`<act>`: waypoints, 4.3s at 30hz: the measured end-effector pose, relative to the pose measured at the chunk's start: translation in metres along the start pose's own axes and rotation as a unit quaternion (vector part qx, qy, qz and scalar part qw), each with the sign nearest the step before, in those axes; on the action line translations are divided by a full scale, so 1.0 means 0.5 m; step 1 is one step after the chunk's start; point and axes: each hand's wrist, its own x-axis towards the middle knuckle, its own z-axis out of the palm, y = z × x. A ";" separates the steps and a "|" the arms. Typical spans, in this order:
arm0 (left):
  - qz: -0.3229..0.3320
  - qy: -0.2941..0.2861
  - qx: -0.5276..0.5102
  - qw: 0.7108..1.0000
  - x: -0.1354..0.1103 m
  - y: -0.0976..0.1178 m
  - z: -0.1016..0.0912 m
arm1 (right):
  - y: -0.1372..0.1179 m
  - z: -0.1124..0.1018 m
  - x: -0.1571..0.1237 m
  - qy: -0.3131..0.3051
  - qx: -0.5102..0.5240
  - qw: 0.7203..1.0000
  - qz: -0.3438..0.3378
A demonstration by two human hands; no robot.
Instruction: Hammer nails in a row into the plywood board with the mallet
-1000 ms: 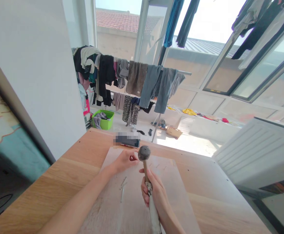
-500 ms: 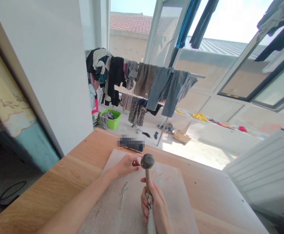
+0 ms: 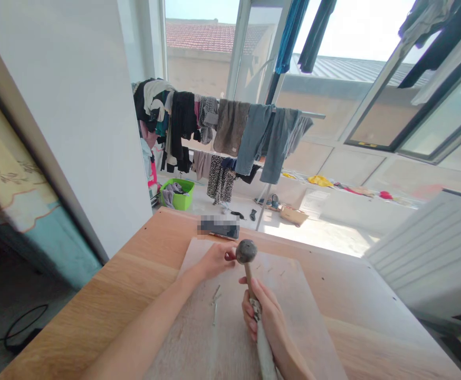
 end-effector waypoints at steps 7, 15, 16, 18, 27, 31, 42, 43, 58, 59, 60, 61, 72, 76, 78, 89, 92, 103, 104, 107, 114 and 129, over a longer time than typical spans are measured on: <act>-0.013 -0.006 0.035 0.999 0.002 0.021 -0.002 | 0.008 -0.007 0.007 0.004 -0.024 1.000 -0.008; -0.082 -0.108 0.145 0.980 -0.017 0.071 -0.096 | 0.006 -0.004 0.005 0.002 -0.011 1.000 -0.011; -0.089 -0.142 0.167 0.972 -0.023 0.082 -0.100 | 0.005 -0.003 0.005 0.003 -0.007 1.000 -0.013; -0.103 -0.188 0.243 0.946 -0.032 0.105 -0.092 | 0.003 -0.003 0.006 0.003 0.000 1.000 -0.014; -0.100 -0.178 0.420 0.884 -0.045 0.157 -0.024 | -0.005 -0.006 0.002 0.018 0.023 0.999 -0.029; -0.087 -0.203 0.443 0.869 -0.046 0.164 -0.016 | -0.004 -0.008 0.002 0.018 0.018 0.999 -0.027; -0.063 -0.149 0.395 0.904 -0.022 0.114 -0.059 | -0.002 -0.012 0.005 0.013 0.011 0.999 -0.029; -0.069 -0.151 0.397 0.903 -0.024 0.114 -0.059 | -0.003 -0.012 0.005 0.016 0.009 0.999 -0.029; -0.035 -0.046 0.130 0.990 0.001 0.045 -0.053 | -0.004 -0.009 0.003 0.029 0.014 0.999 -0.027; -0.036 -0.033 0.109 0.993 0.002 0.033 -0.053 | -0.004 -0.009 0.003 0.030 0.014 0.999 -0.026; -0.036 -0.024 0.089 0.995 0.003 0.023 -0.053 | -0.004 -0.009 0.003 0.030 0.013 0.999 -0.025; -0.036 -0.018 0.072 0.997 0.003 0.014 -0.052 | -0.004 -0.009 0.004 0.029 0.013 0.999 -0.024; -0.034 -0.018 -0.009 0.999 -0.003 0.003 -0.054 | -0.008 -0.007 0.003 0.016 0.004 1.000 -0.018; -0.033 -0.016 -0.009 0.999 -0.006 0.006 -0.055 | -0.009 -0.004 0.004 0.007 -0.002 1.000 -0.012; -0.030 -0.011 -0.006 0.999 -0.006 0.007 -0.054 | -0.006 -0.004 0.004 0.005 -0.003 1.000 -0.013; -0.009 -0.018 0.006 1.000 -0.006 0.004 -0.048 | -0.045 0.014 -0.011 0.009 -0.001 1.000 -0.010; -0.002 -0.014 0.005 1.000 -0.006 0.003 -0.048 | -0.052 0.028 -0.005 -0.004 0.014 1.000 -0.014; -0.004 -0.034 -0.001 0.999 -0.007 0.009 -0.058 | 0.011 0.030 0.016 -0.037 0.022 0.999 -0.022; -0.002 -0.036 -0.002 0.999 -0.006 0.008 -0.059 | 0.010 0.031 0.016 -0.035 0.021 0.999 -0.019; 0.007 -0.042 -0.005 0.999 -0.004 0.004 -0.059 | 0.010 0.038 0.012 -0.022 0.014 1.000 -0.007; 0.011 -0.048 -0.005 0.999 -0.003 -0.002 -0.059 | 0.017 0.042 0.008 -0.024 0.013 1.000 -0.013; -0.046 -0.069 0.115 0.990 -0.008 0.044 -0.103 | 0.007 0.036 0.010 -0.013 0.033 0.999 -0.035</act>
